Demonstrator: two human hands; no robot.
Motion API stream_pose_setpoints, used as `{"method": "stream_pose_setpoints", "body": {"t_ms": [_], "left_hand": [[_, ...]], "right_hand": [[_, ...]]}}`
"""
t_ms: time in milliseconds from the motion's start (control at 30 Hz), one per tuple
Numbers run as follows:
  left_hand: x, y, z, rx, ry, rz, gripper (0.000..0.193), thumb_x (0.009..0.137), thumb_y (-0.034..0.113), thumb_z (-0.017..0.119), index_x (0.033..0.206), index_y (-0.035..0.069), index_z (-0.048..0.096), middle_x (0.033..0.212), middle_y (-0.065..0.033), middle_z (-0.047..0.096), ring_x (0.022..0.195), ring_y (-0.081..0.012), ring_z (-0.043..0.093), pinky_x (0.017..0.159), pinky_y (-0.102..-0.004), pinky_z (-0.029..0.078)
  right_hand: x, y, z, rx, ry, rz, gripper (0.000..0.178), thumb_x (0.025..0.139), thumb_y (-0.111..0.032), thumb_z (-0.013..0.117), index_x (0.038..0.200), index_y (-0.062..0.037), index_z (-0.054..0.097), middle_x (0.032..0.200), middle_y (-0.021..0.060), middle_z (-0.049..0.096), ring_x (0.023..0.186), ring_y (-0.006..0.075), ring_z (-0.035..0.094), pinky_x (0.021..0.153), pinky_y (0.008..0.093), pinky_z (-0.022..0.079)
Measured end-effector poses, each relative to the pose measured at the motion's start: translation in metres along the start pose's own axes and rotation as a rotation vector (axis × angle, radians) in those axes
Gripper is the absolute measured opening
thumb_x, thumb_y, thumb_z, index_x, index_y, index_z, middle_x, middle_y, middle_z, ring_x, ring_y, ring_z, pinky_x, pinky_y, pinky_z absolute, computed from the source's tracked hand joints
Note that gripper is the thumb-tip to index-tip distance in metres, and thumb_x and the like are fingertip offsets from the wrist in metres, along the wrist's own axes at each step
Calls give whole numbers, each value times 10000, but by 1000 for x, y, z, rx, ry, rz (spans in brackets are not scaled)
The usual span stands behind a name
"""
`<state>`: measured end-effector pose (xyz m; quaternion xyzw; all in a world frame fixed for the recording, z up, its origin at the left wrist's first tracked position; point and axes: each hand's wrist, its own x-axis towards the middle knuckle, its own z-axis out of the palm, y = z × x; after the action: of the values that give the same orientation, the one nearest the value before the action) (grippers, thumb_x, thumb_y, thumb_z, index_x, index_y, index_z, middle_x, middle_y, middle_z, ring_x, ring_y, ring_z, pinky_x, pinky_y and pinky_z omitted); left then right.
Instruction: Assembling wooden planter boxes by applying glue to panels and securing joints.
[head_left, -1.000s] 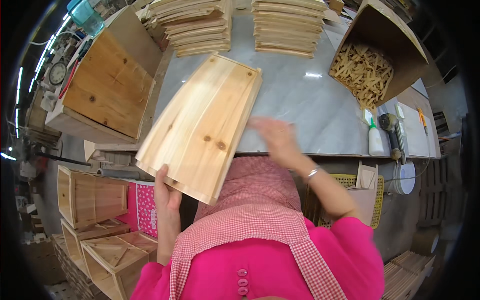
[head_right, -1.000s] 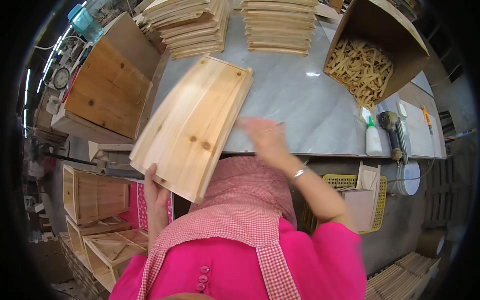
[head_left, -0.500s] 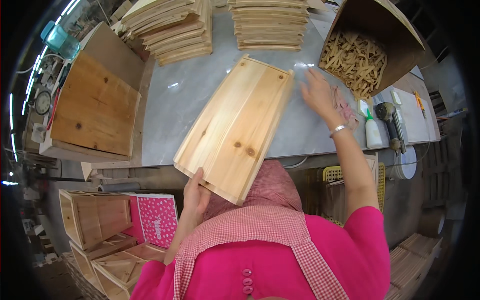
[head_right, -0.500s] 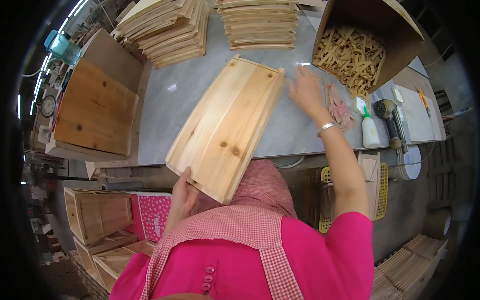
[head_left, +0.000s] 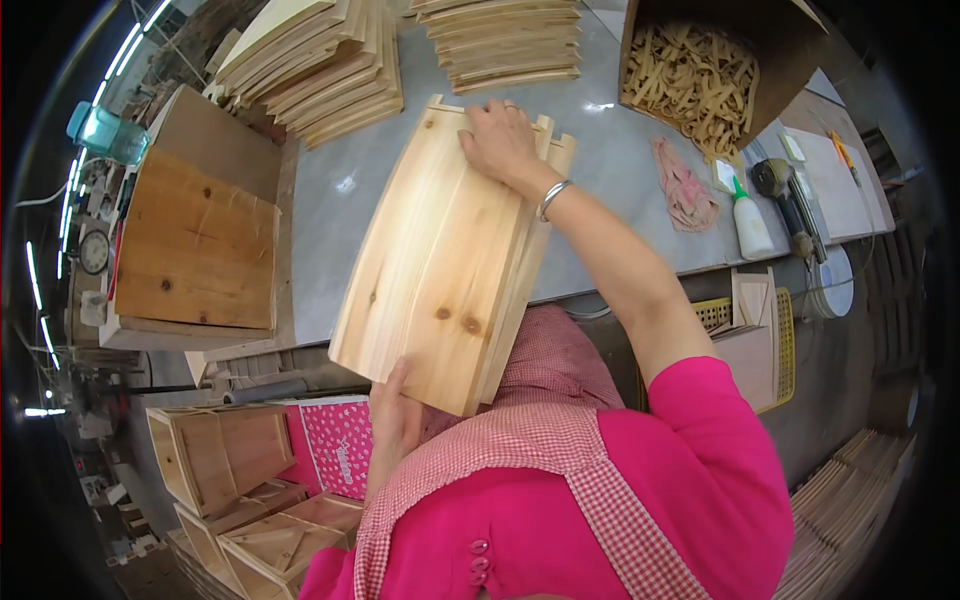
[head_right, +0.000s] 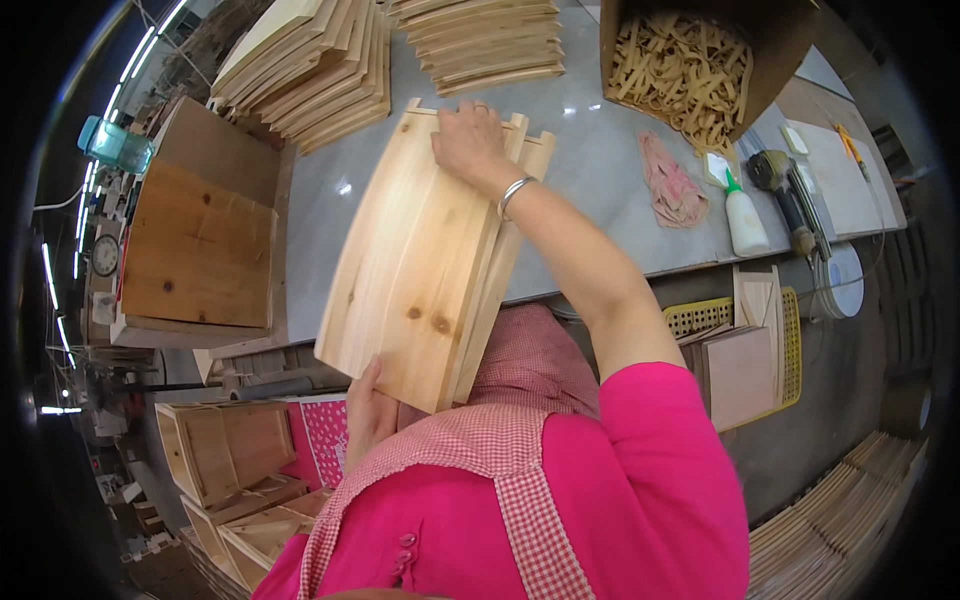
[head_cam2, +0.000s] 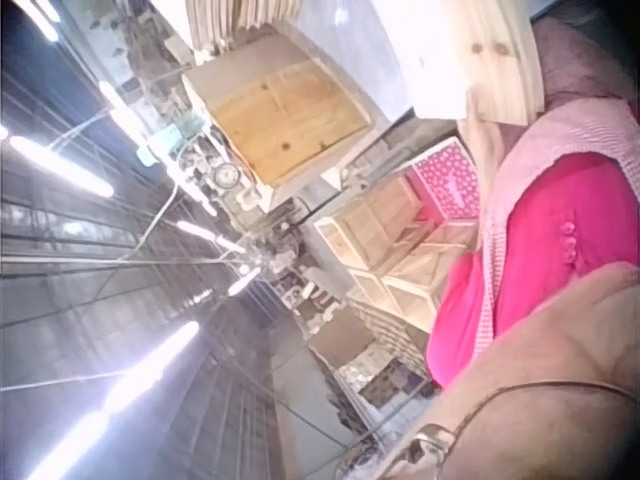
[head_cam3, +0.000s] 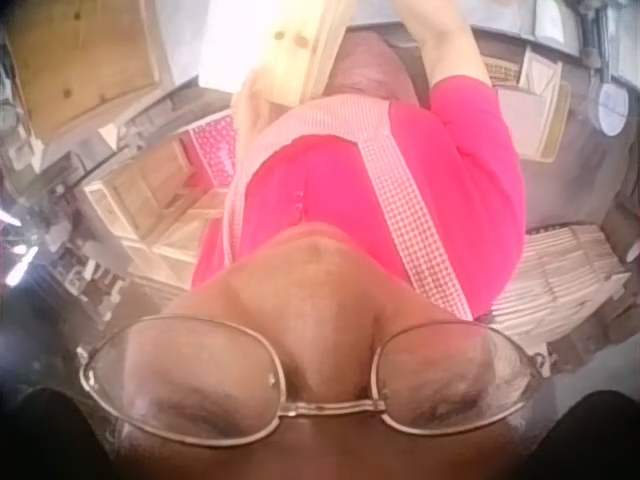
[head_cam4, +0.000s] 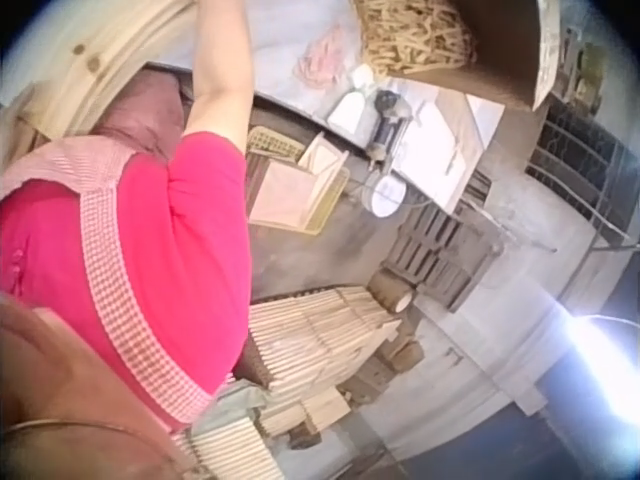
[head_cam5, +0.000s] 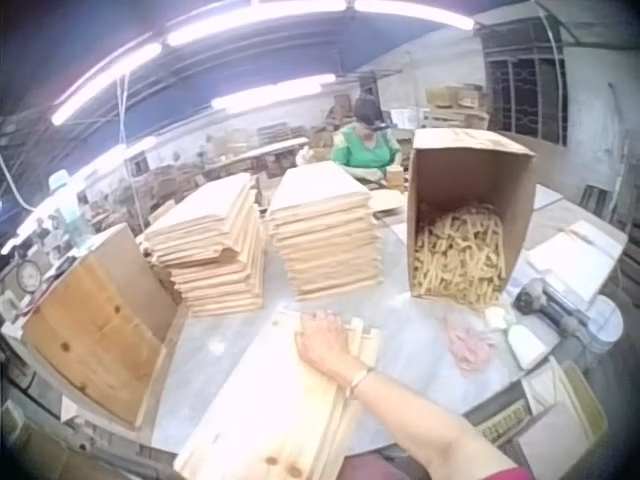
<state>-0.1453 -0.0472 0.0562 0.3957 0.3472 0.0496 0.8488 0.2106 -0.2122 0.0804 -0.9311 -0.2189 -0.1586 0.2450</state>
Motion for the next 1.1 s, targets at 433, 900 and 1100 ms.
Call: {"method": "stream_pose_setpoints", "body": {"t_ms": [433,900,1100], "left_hand": [[26,-3,24,143,92,-68,509,933,-25,622,1396,-72,416,1358,-204,546,1205,-299,595,1025,-423,519],[51,23,38,211,33,-96,459,933,18,651,1346,-82,477,1317,-195,590,1168,-294,625,972,-422,549],[54,15,30,142,43,-78,456,926,3,654,1348,-45,488,1313,-176,597,1163,-298,628,976,-417,550]], "right_hand": [[-14,45,43,2,47,53,301,894,-246,596,1073,-15,669,1142,220,638,1127,386,575,999,487,436],[10,54,45,-34,-28,152,325,925,-244,572,1119,-1,665,1217,240,604,1203,392,528,1037,485,410],[16,48,45,-9,-38,132,346,917,-248,575,1144,-2,662,1226,235,605,1213,391,524,1049,490,396]]}}
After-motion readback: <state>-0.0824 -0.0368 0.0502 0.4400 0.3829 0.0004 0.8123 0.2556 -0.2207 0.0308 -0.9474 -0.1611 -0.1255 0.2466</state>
